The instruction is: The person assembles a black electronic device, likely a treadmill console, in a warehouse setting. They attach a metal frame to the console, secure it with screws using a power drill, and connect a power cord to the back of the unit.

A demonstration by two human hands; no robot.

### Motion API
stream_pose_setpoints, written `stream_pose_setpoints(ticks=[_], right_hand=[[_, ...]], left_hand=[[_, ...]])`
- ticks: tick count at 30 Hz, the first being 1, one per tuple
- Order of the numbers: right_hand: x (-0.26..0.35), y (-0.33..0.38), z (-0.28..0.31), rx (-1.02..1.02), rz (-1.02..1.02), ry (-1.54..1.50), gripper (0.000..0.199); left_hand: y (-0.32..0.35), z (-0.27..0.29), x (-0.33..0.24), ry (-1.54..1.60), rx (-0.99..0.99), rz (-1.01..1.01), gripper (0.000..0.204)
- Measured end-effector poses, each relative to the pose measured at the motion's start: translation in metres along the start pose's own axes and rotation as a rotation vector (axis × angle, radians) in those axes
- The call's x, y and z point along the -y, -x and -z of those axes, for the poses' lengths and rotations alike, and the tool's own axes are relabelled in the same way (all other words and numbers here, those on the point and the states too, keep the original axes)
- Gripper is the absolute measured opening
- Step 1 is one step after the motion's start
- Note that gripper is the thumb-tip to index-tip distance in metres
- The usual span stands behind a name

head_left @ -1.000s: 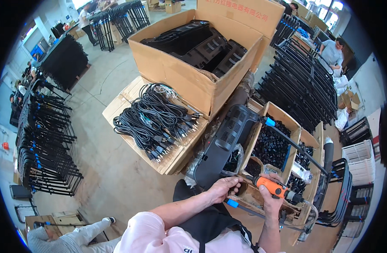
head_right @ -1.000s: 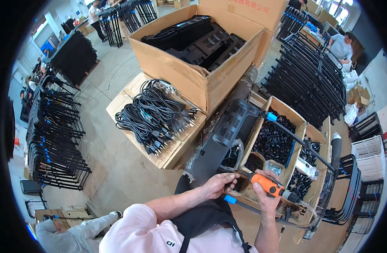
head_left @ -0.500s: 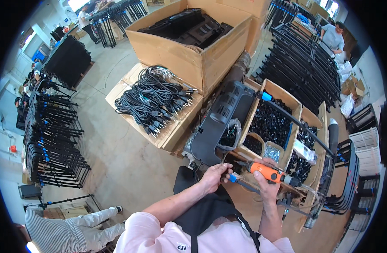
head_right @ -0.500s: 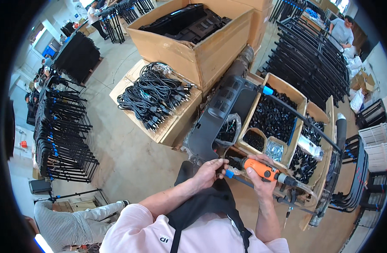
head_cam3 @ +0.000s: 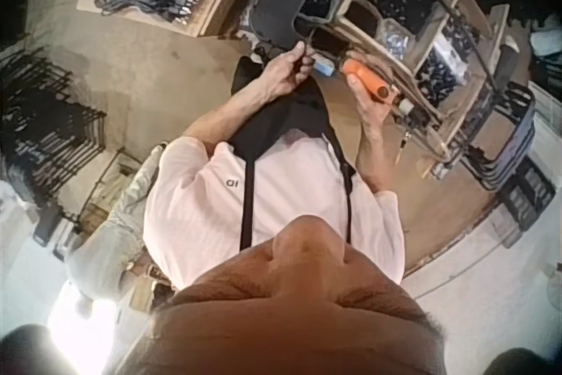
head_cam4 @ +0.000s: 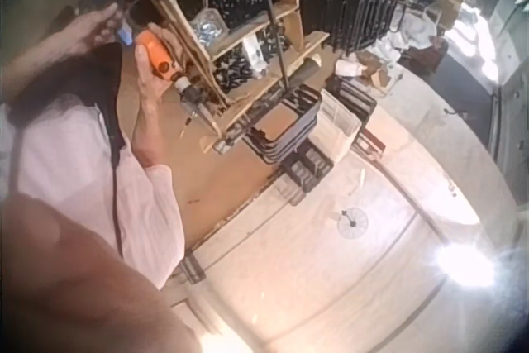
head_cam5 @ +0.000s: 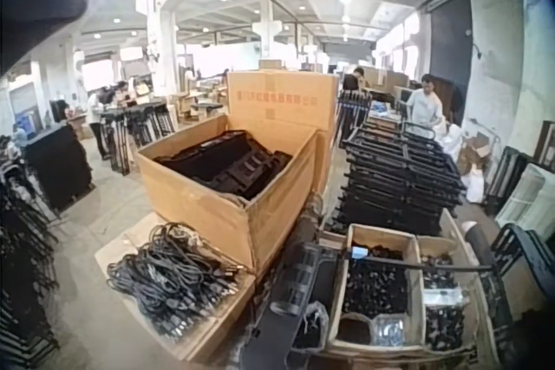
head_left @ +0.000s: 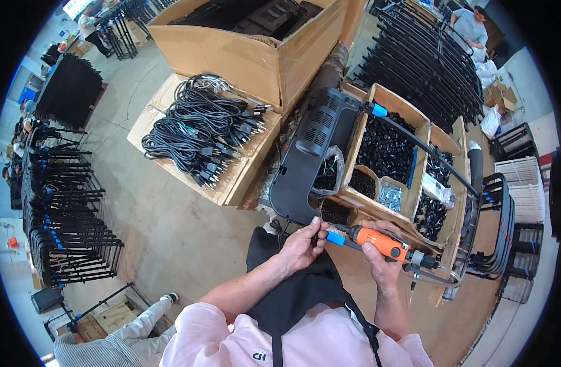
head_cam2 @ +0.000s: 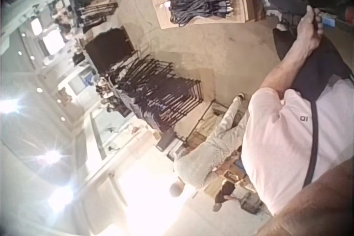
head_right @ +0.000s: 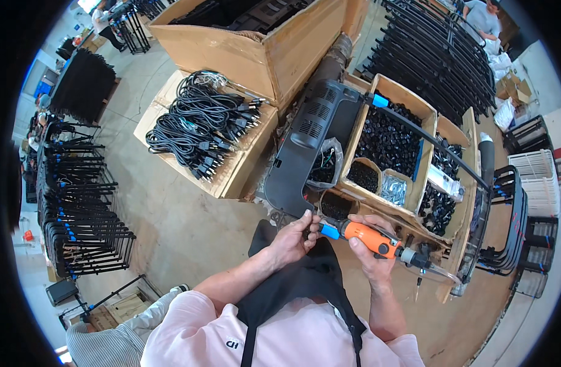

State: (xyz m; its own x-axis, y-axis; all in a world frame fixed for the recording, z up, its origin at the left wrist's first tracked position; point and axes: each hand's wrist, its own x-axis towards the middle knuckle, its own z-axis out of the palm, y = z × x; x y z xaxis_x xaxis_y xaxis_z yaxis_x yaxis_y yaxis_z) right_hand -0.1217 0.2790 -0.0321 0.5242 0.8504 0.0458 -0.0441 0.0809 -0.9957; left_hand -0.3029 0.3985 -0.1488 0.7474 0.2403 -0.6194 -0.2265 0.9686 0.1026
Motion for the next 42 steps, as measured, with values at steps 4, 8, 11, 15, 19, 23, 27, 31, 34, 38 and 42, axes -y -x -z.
stream_pose_setpoints(ticks=[4, 8, 11, 15, 19, 23, 27, 31, 34, 38, 42], right_hand=[[-0.007, 0.007, -0.014, 0.026, -0.015, 0.002, 0.055], [-0.012, 0.012, -0.021, 0.037, -0.039, 0.038, 0.053], [-0.014, 0.017, -0.026, 0.012, -0.076, 0.021, 0.053], [-0.011, 0.025, -0.03, -0.002, -0.105, 0.044, 0.052], [-0.015, 0.031, -0.032, 0.051, -0.076, 0.1, 0.051], [-0.02, 0.036, -0.04, -0.006, -0.12, 0.085, 0.051], [-0.023, 0.031, -0.043, -0.016, -0.123, 0.129, 0.052], [-0.03, 0.026, -0.045, -0.007, -0.118, 0.189, 0.05], [-0.03, 0.02, -0.054, 0.008, -0.11, 0.257, 0.048], [-0.025, 0.007, -0.065, 0.076, -0.148, 0.388, 0.046], [-0.017, -0.004, -0.074, 0.152, -0.172, 0.461, 0.043]], left_hand=[[0.005, -0.001, -0.006, 0.06, -0.05, 0.0, 0.037], [0.007, 0.002, -0.009, 0.052, -0.046, 0.008, 0.036], [0.008, 0.006, -0.011, 0.042, -0.01, 0.042, 0.034], [0.012, 0.011, -0.007, 0.043, 0.01, 0.079, 0.034], [0.014, 0.023, -0.001, 0.046, 0.038, 0.147, 0.038], [0.024, 0.021, 0.002, -0.027, -0.032, 0.161, 0.037], [0.032, 0.042, -0.002, -0.132, -0.045, 0.148, 0.03], [0.042, 0.061, -0.012, -0.187, -0.05, 0.12, 0.026], [0.041, 0.075, -0.015, -0.289, -0.021, 0.065, 0.023], [0.038, 0.074, -0.014, -0.358, -0.046, -0.003, 0.02], [0.038, 0.07, -0.018, -0.325, -0.057, -0.019, 0.019]])
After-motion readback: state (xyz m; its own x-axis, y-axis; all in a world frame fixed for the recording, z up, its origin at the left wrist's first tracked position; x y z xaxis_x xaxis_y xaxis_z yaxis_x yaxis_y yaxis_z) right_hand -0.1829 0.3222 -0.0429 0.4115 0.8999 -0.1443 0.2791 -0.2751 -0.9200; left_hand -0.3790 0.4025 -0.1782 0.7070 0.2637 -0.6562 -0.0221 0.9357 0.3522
